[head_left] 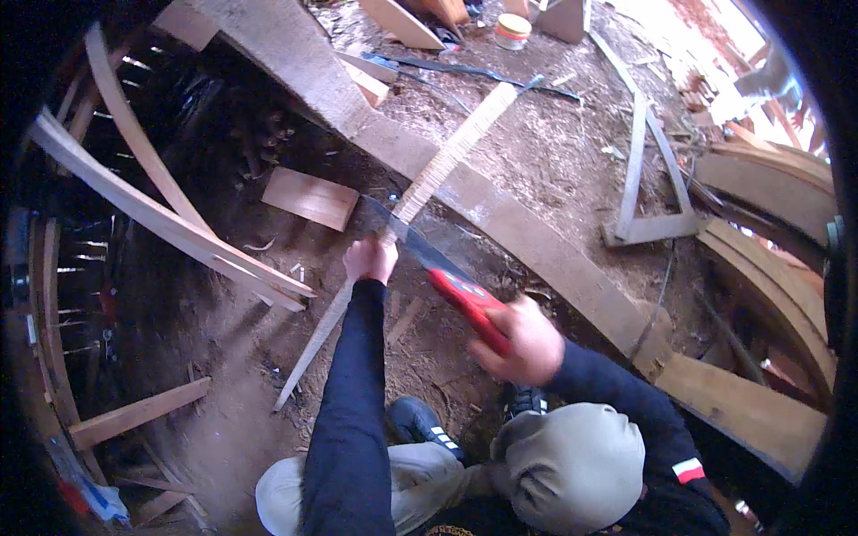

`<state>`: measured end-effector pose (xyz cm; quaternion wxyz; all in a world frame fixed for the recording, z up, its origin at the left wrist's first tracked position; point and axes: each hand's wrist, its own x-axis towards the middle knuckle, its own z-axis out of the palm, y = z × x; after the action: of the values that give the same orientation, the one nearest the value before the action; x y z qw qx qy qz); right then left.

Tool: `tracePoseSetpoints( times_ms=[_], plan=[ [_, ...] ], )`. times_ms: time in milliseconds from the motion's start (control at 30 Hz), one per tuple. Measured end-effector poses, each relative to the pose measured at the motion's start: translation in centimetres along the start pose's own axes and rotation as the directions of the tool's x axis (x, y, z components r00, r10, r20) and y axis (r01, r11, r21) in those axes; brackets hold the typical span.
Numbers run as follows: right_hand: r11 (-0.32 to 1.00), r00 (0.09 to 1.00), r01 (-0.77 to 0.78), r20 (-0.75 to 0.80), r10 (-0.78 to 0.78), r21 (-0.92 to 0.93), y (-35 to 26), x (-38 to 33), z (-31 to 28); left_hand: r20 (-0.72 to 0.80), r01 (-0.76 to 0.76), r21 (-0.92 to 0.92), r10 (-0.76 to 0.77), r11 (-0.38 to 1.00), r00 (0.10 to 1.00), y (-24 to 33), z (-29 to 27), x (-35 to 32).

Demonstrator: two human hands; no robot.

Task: The person uses a red hand saw to cut a long, thin strip of light-colored wood. They hold the wood steady with their left hand while sawing with their right hand, working in a cluttered workshop environment.

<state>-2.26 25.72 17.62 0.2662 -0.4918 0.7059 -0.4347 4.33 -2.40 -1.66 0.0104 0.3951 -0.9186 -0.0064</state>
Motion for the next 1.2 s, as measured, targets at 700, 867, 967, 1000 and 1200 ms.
tracePoseSetpoints(
  times_ms=[700,867,967,1000,1200],
  plan=[
    [0.994,0.993,-0.083,-0.094,0.076,-0.075,-1.1,0.6,-0.5,-0.203,-0.08,0.067,0.093,0.994,0.975,-0.8,2.6,0.4],
    [0.98,0.989,0.014,-0.138,-0.043,-0.2,3.0,3.8,5.3,-0.205,-0.129,-0.084,0.109,0.988,0.973,-0.9,1.8,0.6],
    [0.996,0.997,-0.032,-0.068,0.026,-0.078,1.9,0.6,1.7,-0.037,-0.064,-0.088,0.061,0.994,0.997,0.0,1.0,-0.7],
    [0.997,0.994,-0.072,-0.086,0.069,-0.024,0.3,-0.7,0.8,-0.047,-0.063,-0.071,0.06,0.995,0.997,-0.3,0.6,0.1],
    [0.991,0.991,-0.091,-0.104,0.08,-0.102,2.5,2.0,3.3,-0.009,-0.061,-0.146,0.06,0.987,0.998,-0.8,1.1,0.1]
  ],
)
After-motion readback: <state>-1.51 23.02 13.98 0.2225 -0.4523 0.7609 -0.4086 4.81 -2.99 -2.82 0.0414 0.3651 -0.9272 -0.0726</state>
